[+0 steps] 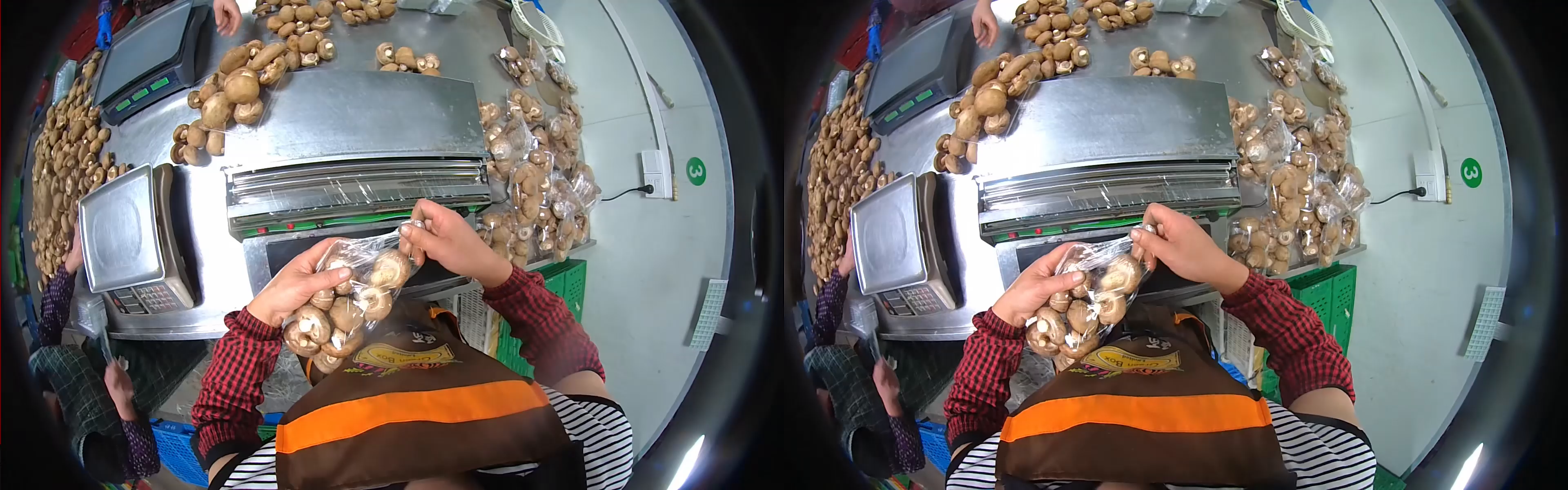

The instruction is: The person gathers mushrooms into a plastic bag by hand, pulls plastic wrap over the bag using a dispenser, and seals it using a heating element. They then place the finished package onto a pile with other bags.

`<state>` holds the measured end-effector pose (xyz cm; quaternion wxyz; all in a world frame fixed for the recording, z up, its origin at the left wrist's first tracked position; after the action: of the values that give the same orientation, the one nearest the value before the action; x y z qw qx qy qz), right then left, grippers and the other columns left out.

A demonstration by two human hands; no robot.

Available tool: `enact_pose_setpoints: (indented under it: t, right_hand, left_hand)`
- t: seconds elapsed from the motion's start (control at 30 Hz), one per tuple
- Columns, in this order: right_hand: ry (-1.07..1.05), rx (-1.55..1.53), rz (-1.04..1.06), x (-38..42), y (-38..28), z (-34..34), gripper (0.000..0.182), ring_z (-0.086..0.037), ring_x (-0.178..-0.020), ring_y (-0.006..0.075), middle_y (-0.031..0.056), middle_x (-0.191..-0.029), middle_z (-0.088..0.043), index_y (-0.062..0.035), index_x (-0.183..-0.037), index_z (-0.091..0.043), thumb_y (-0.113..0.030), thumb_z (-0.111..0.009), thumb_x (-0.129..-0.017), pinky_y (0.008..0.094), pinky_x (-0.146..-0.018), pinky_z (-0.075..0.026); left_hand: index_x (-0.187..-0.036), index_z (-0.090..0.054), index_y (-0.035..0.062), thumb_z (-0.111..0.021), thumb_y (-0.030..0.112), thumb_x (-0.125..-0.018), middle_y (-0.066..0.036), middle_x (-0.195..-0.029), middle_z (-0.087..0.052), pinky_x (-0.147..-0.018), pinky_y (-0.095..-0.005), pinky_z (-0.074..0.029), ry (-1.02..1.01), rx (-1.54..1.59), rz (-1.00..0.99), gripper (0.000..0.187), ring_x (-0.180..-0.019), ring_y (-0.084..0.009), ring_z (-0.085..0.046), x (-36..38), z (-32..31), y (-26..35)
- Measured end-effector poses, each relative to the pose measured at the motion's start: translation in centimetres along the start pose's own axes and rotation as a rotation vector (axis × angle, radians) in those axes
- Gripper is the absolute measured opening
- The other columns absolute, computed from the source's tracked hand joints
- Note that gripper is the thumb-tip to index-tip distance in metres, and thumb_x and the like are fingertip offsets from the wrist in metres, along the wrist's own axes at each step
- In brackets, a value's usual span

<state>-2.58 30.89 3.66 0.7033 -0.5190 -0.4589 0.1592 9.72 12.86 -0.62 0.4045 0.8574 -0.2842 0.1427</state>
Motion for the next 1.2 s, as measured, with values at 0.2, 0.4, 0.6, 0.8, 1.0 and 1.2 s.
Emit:
enact_pose_setpoints:
  t: [0.2, 0.4, 0.6, 0.8, 1.0, 1.2]
  right_hand:
    - [-0.183, -0.156, -0.128, 0.1, -0.6, -0.9, 0.019, -0.068, -0.085, 0.0163, 0.0124, -0.098, -0.068, -0.0038, -0.095, -0.046, -0.021, -0.047, -0.103, 0.0234, -0.062, -0.053]
    - [-0.249, -0.158, -0.066, -0.2, -0.2, -2.8, 0.016, -0.066, -0.086, 0.0141, 0.0103, -0.093, -0.064, -0.0002, -0.096, -0.048, -0.013, -0.058, -0.096, 0.0266, -0.069, -0.058]
    - [-0.163, 0.285, 0.191, -0.1, -1.2, -4.4, 0.017, -0.065, -0.070, 0.0122, 0.0071, -0.076, -0.063, 0.0018, -0.092, -0.053, -0.011, -0.064, -0.092, 0.0257, -0.060, -0.054]
    - [0.143, -0.258, 0.001, -0.2, 0.2, -2.7, 0.019, -0.063, -0.062, 0.0106, 0.0085, -0.079, -0.068, -0.0034, -0.095, -0.049, -0.018, -0.061, -0.095, 0.0216, -0.049, -0.046]
    - [0.152, -0.266, 0.113, -0.9, 0.2, -2.2, 0.021, -0.054, -0.054, 0.0076, 0.0027, -0.067, -0.059, -0.0044, -0.092, -0.046, -0.021, -0.057, -0.098, 0.0225, -0.044, -0.038]
    - [0.415, 0.273, 0.363, 0.5, -4.3, -2.8, 0.024, -0.051, -0.046, 0.0132, 0.0085, -0.055, -0.049, -0.0016, -0.088, -0.045, -0.018, -0.061, -0.095, 0.0289, -0.043, -0.036]
  left_hand:
    - [-0.137, -0.044, 0.0002, -0.066, 0.021, -0.093, -0.007, -0.124, -0.058, -0.098, -0.0292, -0.045, -0.080, -0.030, -0.052, 0.053, -0.113, -0.0132, -0.056, -0.1, -0.5, 0.3]
    - [-0.133, -0.046, -0.0003, -0.064, 0.033, -0.093, -0.009, -0.123, -0.058, -0.098, -0.0298, -0.045, -0.090, -0.034, -0.042, 0.056, -0.113, -0.0148, -0.056, -0.9, 0.3, 0.0]
    - [-0.117, -0.055, -0.0009, -0.081, 0.031, -0.078, -0.006, -0.104, -0.062, -0.083, -0.0257, -0.047, -0.018, -0.373, -0.069, 0.056, -0.095, -0.0113, -0.057, -1.7, -0.3, 1.2]
    - [-0.113, -0.057, 0.0003, -0.081, 0.025, -0.079, -0.003, -0.096, -0.063, -0.078, -0.0237, -0.048, 0.022, -0.256, -0.020, 0.048, -0.087, -0.0082, -0.059, -0.8, -0.5, 1.6]
    - [-0.108, -0.060, 0.0023, -0.080, 0.014, -0.079, 0.001, -0.093, -0.065, -0.079, -0.0226, -0.047, -0.063, -0.168, -0.079, 0.037, -0.084, -0.0066, -0.058, -0.8, -0.6, 1.0]
    - [-0.107, -0.062, 0.0032, -0.081, 0.008, -0.077, 0.001, -0.093, -0.066, -0.080, -0.0233, -0.048, -0.144, -0.141, -0.146, 0.036, -0.086, -0.0061, -0.059, 0.1, -1.3, 1.5]
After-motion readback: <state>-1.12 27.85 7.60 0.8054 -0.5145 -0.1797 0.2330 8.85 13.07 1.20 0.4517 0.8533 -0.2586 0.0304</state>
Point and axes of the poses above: each hand's wrist, its own x-axis away from the middle knuckle, its own z-axis out of the back of the hand, y = z × x, the point moved 5 cm from there along -x, towards the middle knuckle
